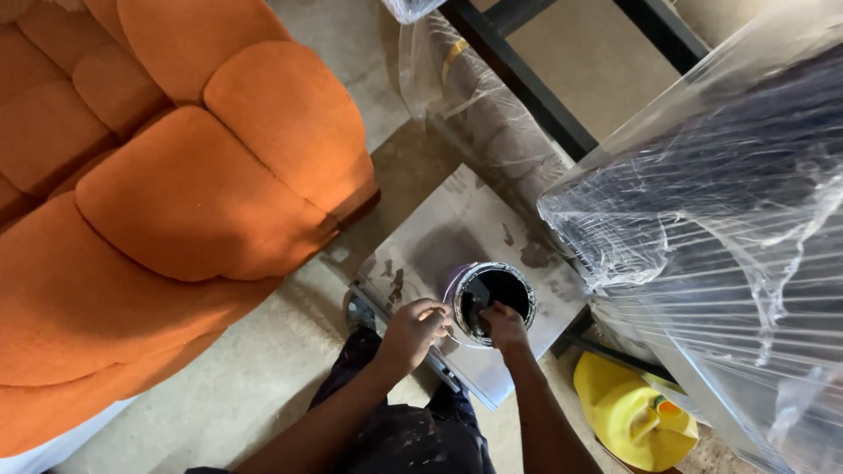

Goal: Applying black paint to a metal furniture frame using a sponge applicator dipped in a paint bucket.

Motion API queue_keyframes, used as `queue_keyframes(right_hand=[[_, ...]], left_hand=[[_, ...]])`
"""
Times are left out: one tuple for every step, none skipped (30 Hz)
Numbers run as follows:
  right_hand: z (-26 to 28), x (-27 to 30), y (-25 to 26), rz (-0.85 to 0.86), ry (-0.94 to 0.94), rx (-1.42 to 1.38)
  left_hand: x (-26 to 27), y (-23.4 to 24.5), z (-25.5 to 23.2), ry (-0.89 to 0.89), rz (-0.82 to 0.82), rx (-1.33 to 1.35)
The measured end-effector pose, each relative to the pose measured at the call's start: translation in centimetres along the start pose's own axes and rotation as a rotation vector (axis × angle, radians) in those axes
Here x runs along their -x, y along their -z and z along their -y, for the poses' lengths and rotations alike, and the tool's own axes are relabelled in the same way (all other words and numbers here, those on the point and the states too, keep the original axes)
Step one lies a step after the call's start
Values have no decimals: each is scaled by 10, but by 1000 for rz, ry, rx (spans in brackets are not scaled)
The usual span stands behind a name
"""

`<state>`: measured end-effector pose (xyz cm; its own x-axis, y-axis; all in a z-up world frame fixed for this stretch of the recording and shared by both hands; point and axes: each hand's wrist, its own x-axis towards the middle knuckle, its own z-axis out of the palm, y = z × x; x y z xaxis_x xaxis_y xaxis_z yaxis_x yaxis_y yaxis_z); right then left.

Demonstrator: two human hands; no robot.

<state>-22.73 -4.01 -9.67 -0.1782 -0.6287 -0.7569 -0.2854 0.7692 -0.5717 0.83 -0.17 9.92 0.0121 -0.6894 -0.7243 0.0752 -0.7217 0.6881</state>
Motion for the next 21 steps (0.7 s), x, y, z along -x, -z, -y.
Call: queue_keyframes(right_hand=[[-6,-10,-7,1,-4,2],[-13,-20,-13,1,16,59],[-18,-31,-21,2,38,113],[-18,-32,-19,3,35,113],[-16,-35,-14,20,5,151],[-13,-38,-10,37,-26,190],[0,-29,-7,34,-26,189],[13,-19,-4,14,-42,206],[23,-9,-1,-4,-60,227],[21,-17,-1,-4,-64,229],[19,-25,0,-24,14,258],[16,-33,0,-44,93,287],[21,-29,4,-39,88,299],[25,-26,7,-39,95,364],[28,-23,11,-34,103,434],[30,-22,12,-24,98,452],[35,-22,11,-30,90,540],[40,-23,9,-36,83,628],[41,-25,5,-28,82,639],[43,-27,2,-38,62,662],[46,-29,-2,-51,42,681]], left_hand=[[-2,0,5,4,0,2],[-3,1,9,13,-4,20],[-5,2,13,21,-8,36],[-3,5,12,23,-9,35],[-2,7,10,38,7,-11],[-2,9,8,52,23,-57],[-2,11,7,51,27,-58],[-2,13,6,35,57,-64],[-1,15,6,22,86,-66],[-1,16,3,26,87,-65],[-1,18,1,3,115,-67],[-1,19,-1,-20,141,-69],[-6,21,1,-12,138,-58],[-11,22,4,-65,182,-92],[-16,22,9,-115,222,-120],[-12,21,5,-105,214,-104],[-10,23,-2,-62,256,-153],[-7,24,-8,-19,298,-201],[-6,24,-9,-12,292,-190],[-5,24,-11,-8,312,-199],[-5,24,-14,-6,336,-211]])
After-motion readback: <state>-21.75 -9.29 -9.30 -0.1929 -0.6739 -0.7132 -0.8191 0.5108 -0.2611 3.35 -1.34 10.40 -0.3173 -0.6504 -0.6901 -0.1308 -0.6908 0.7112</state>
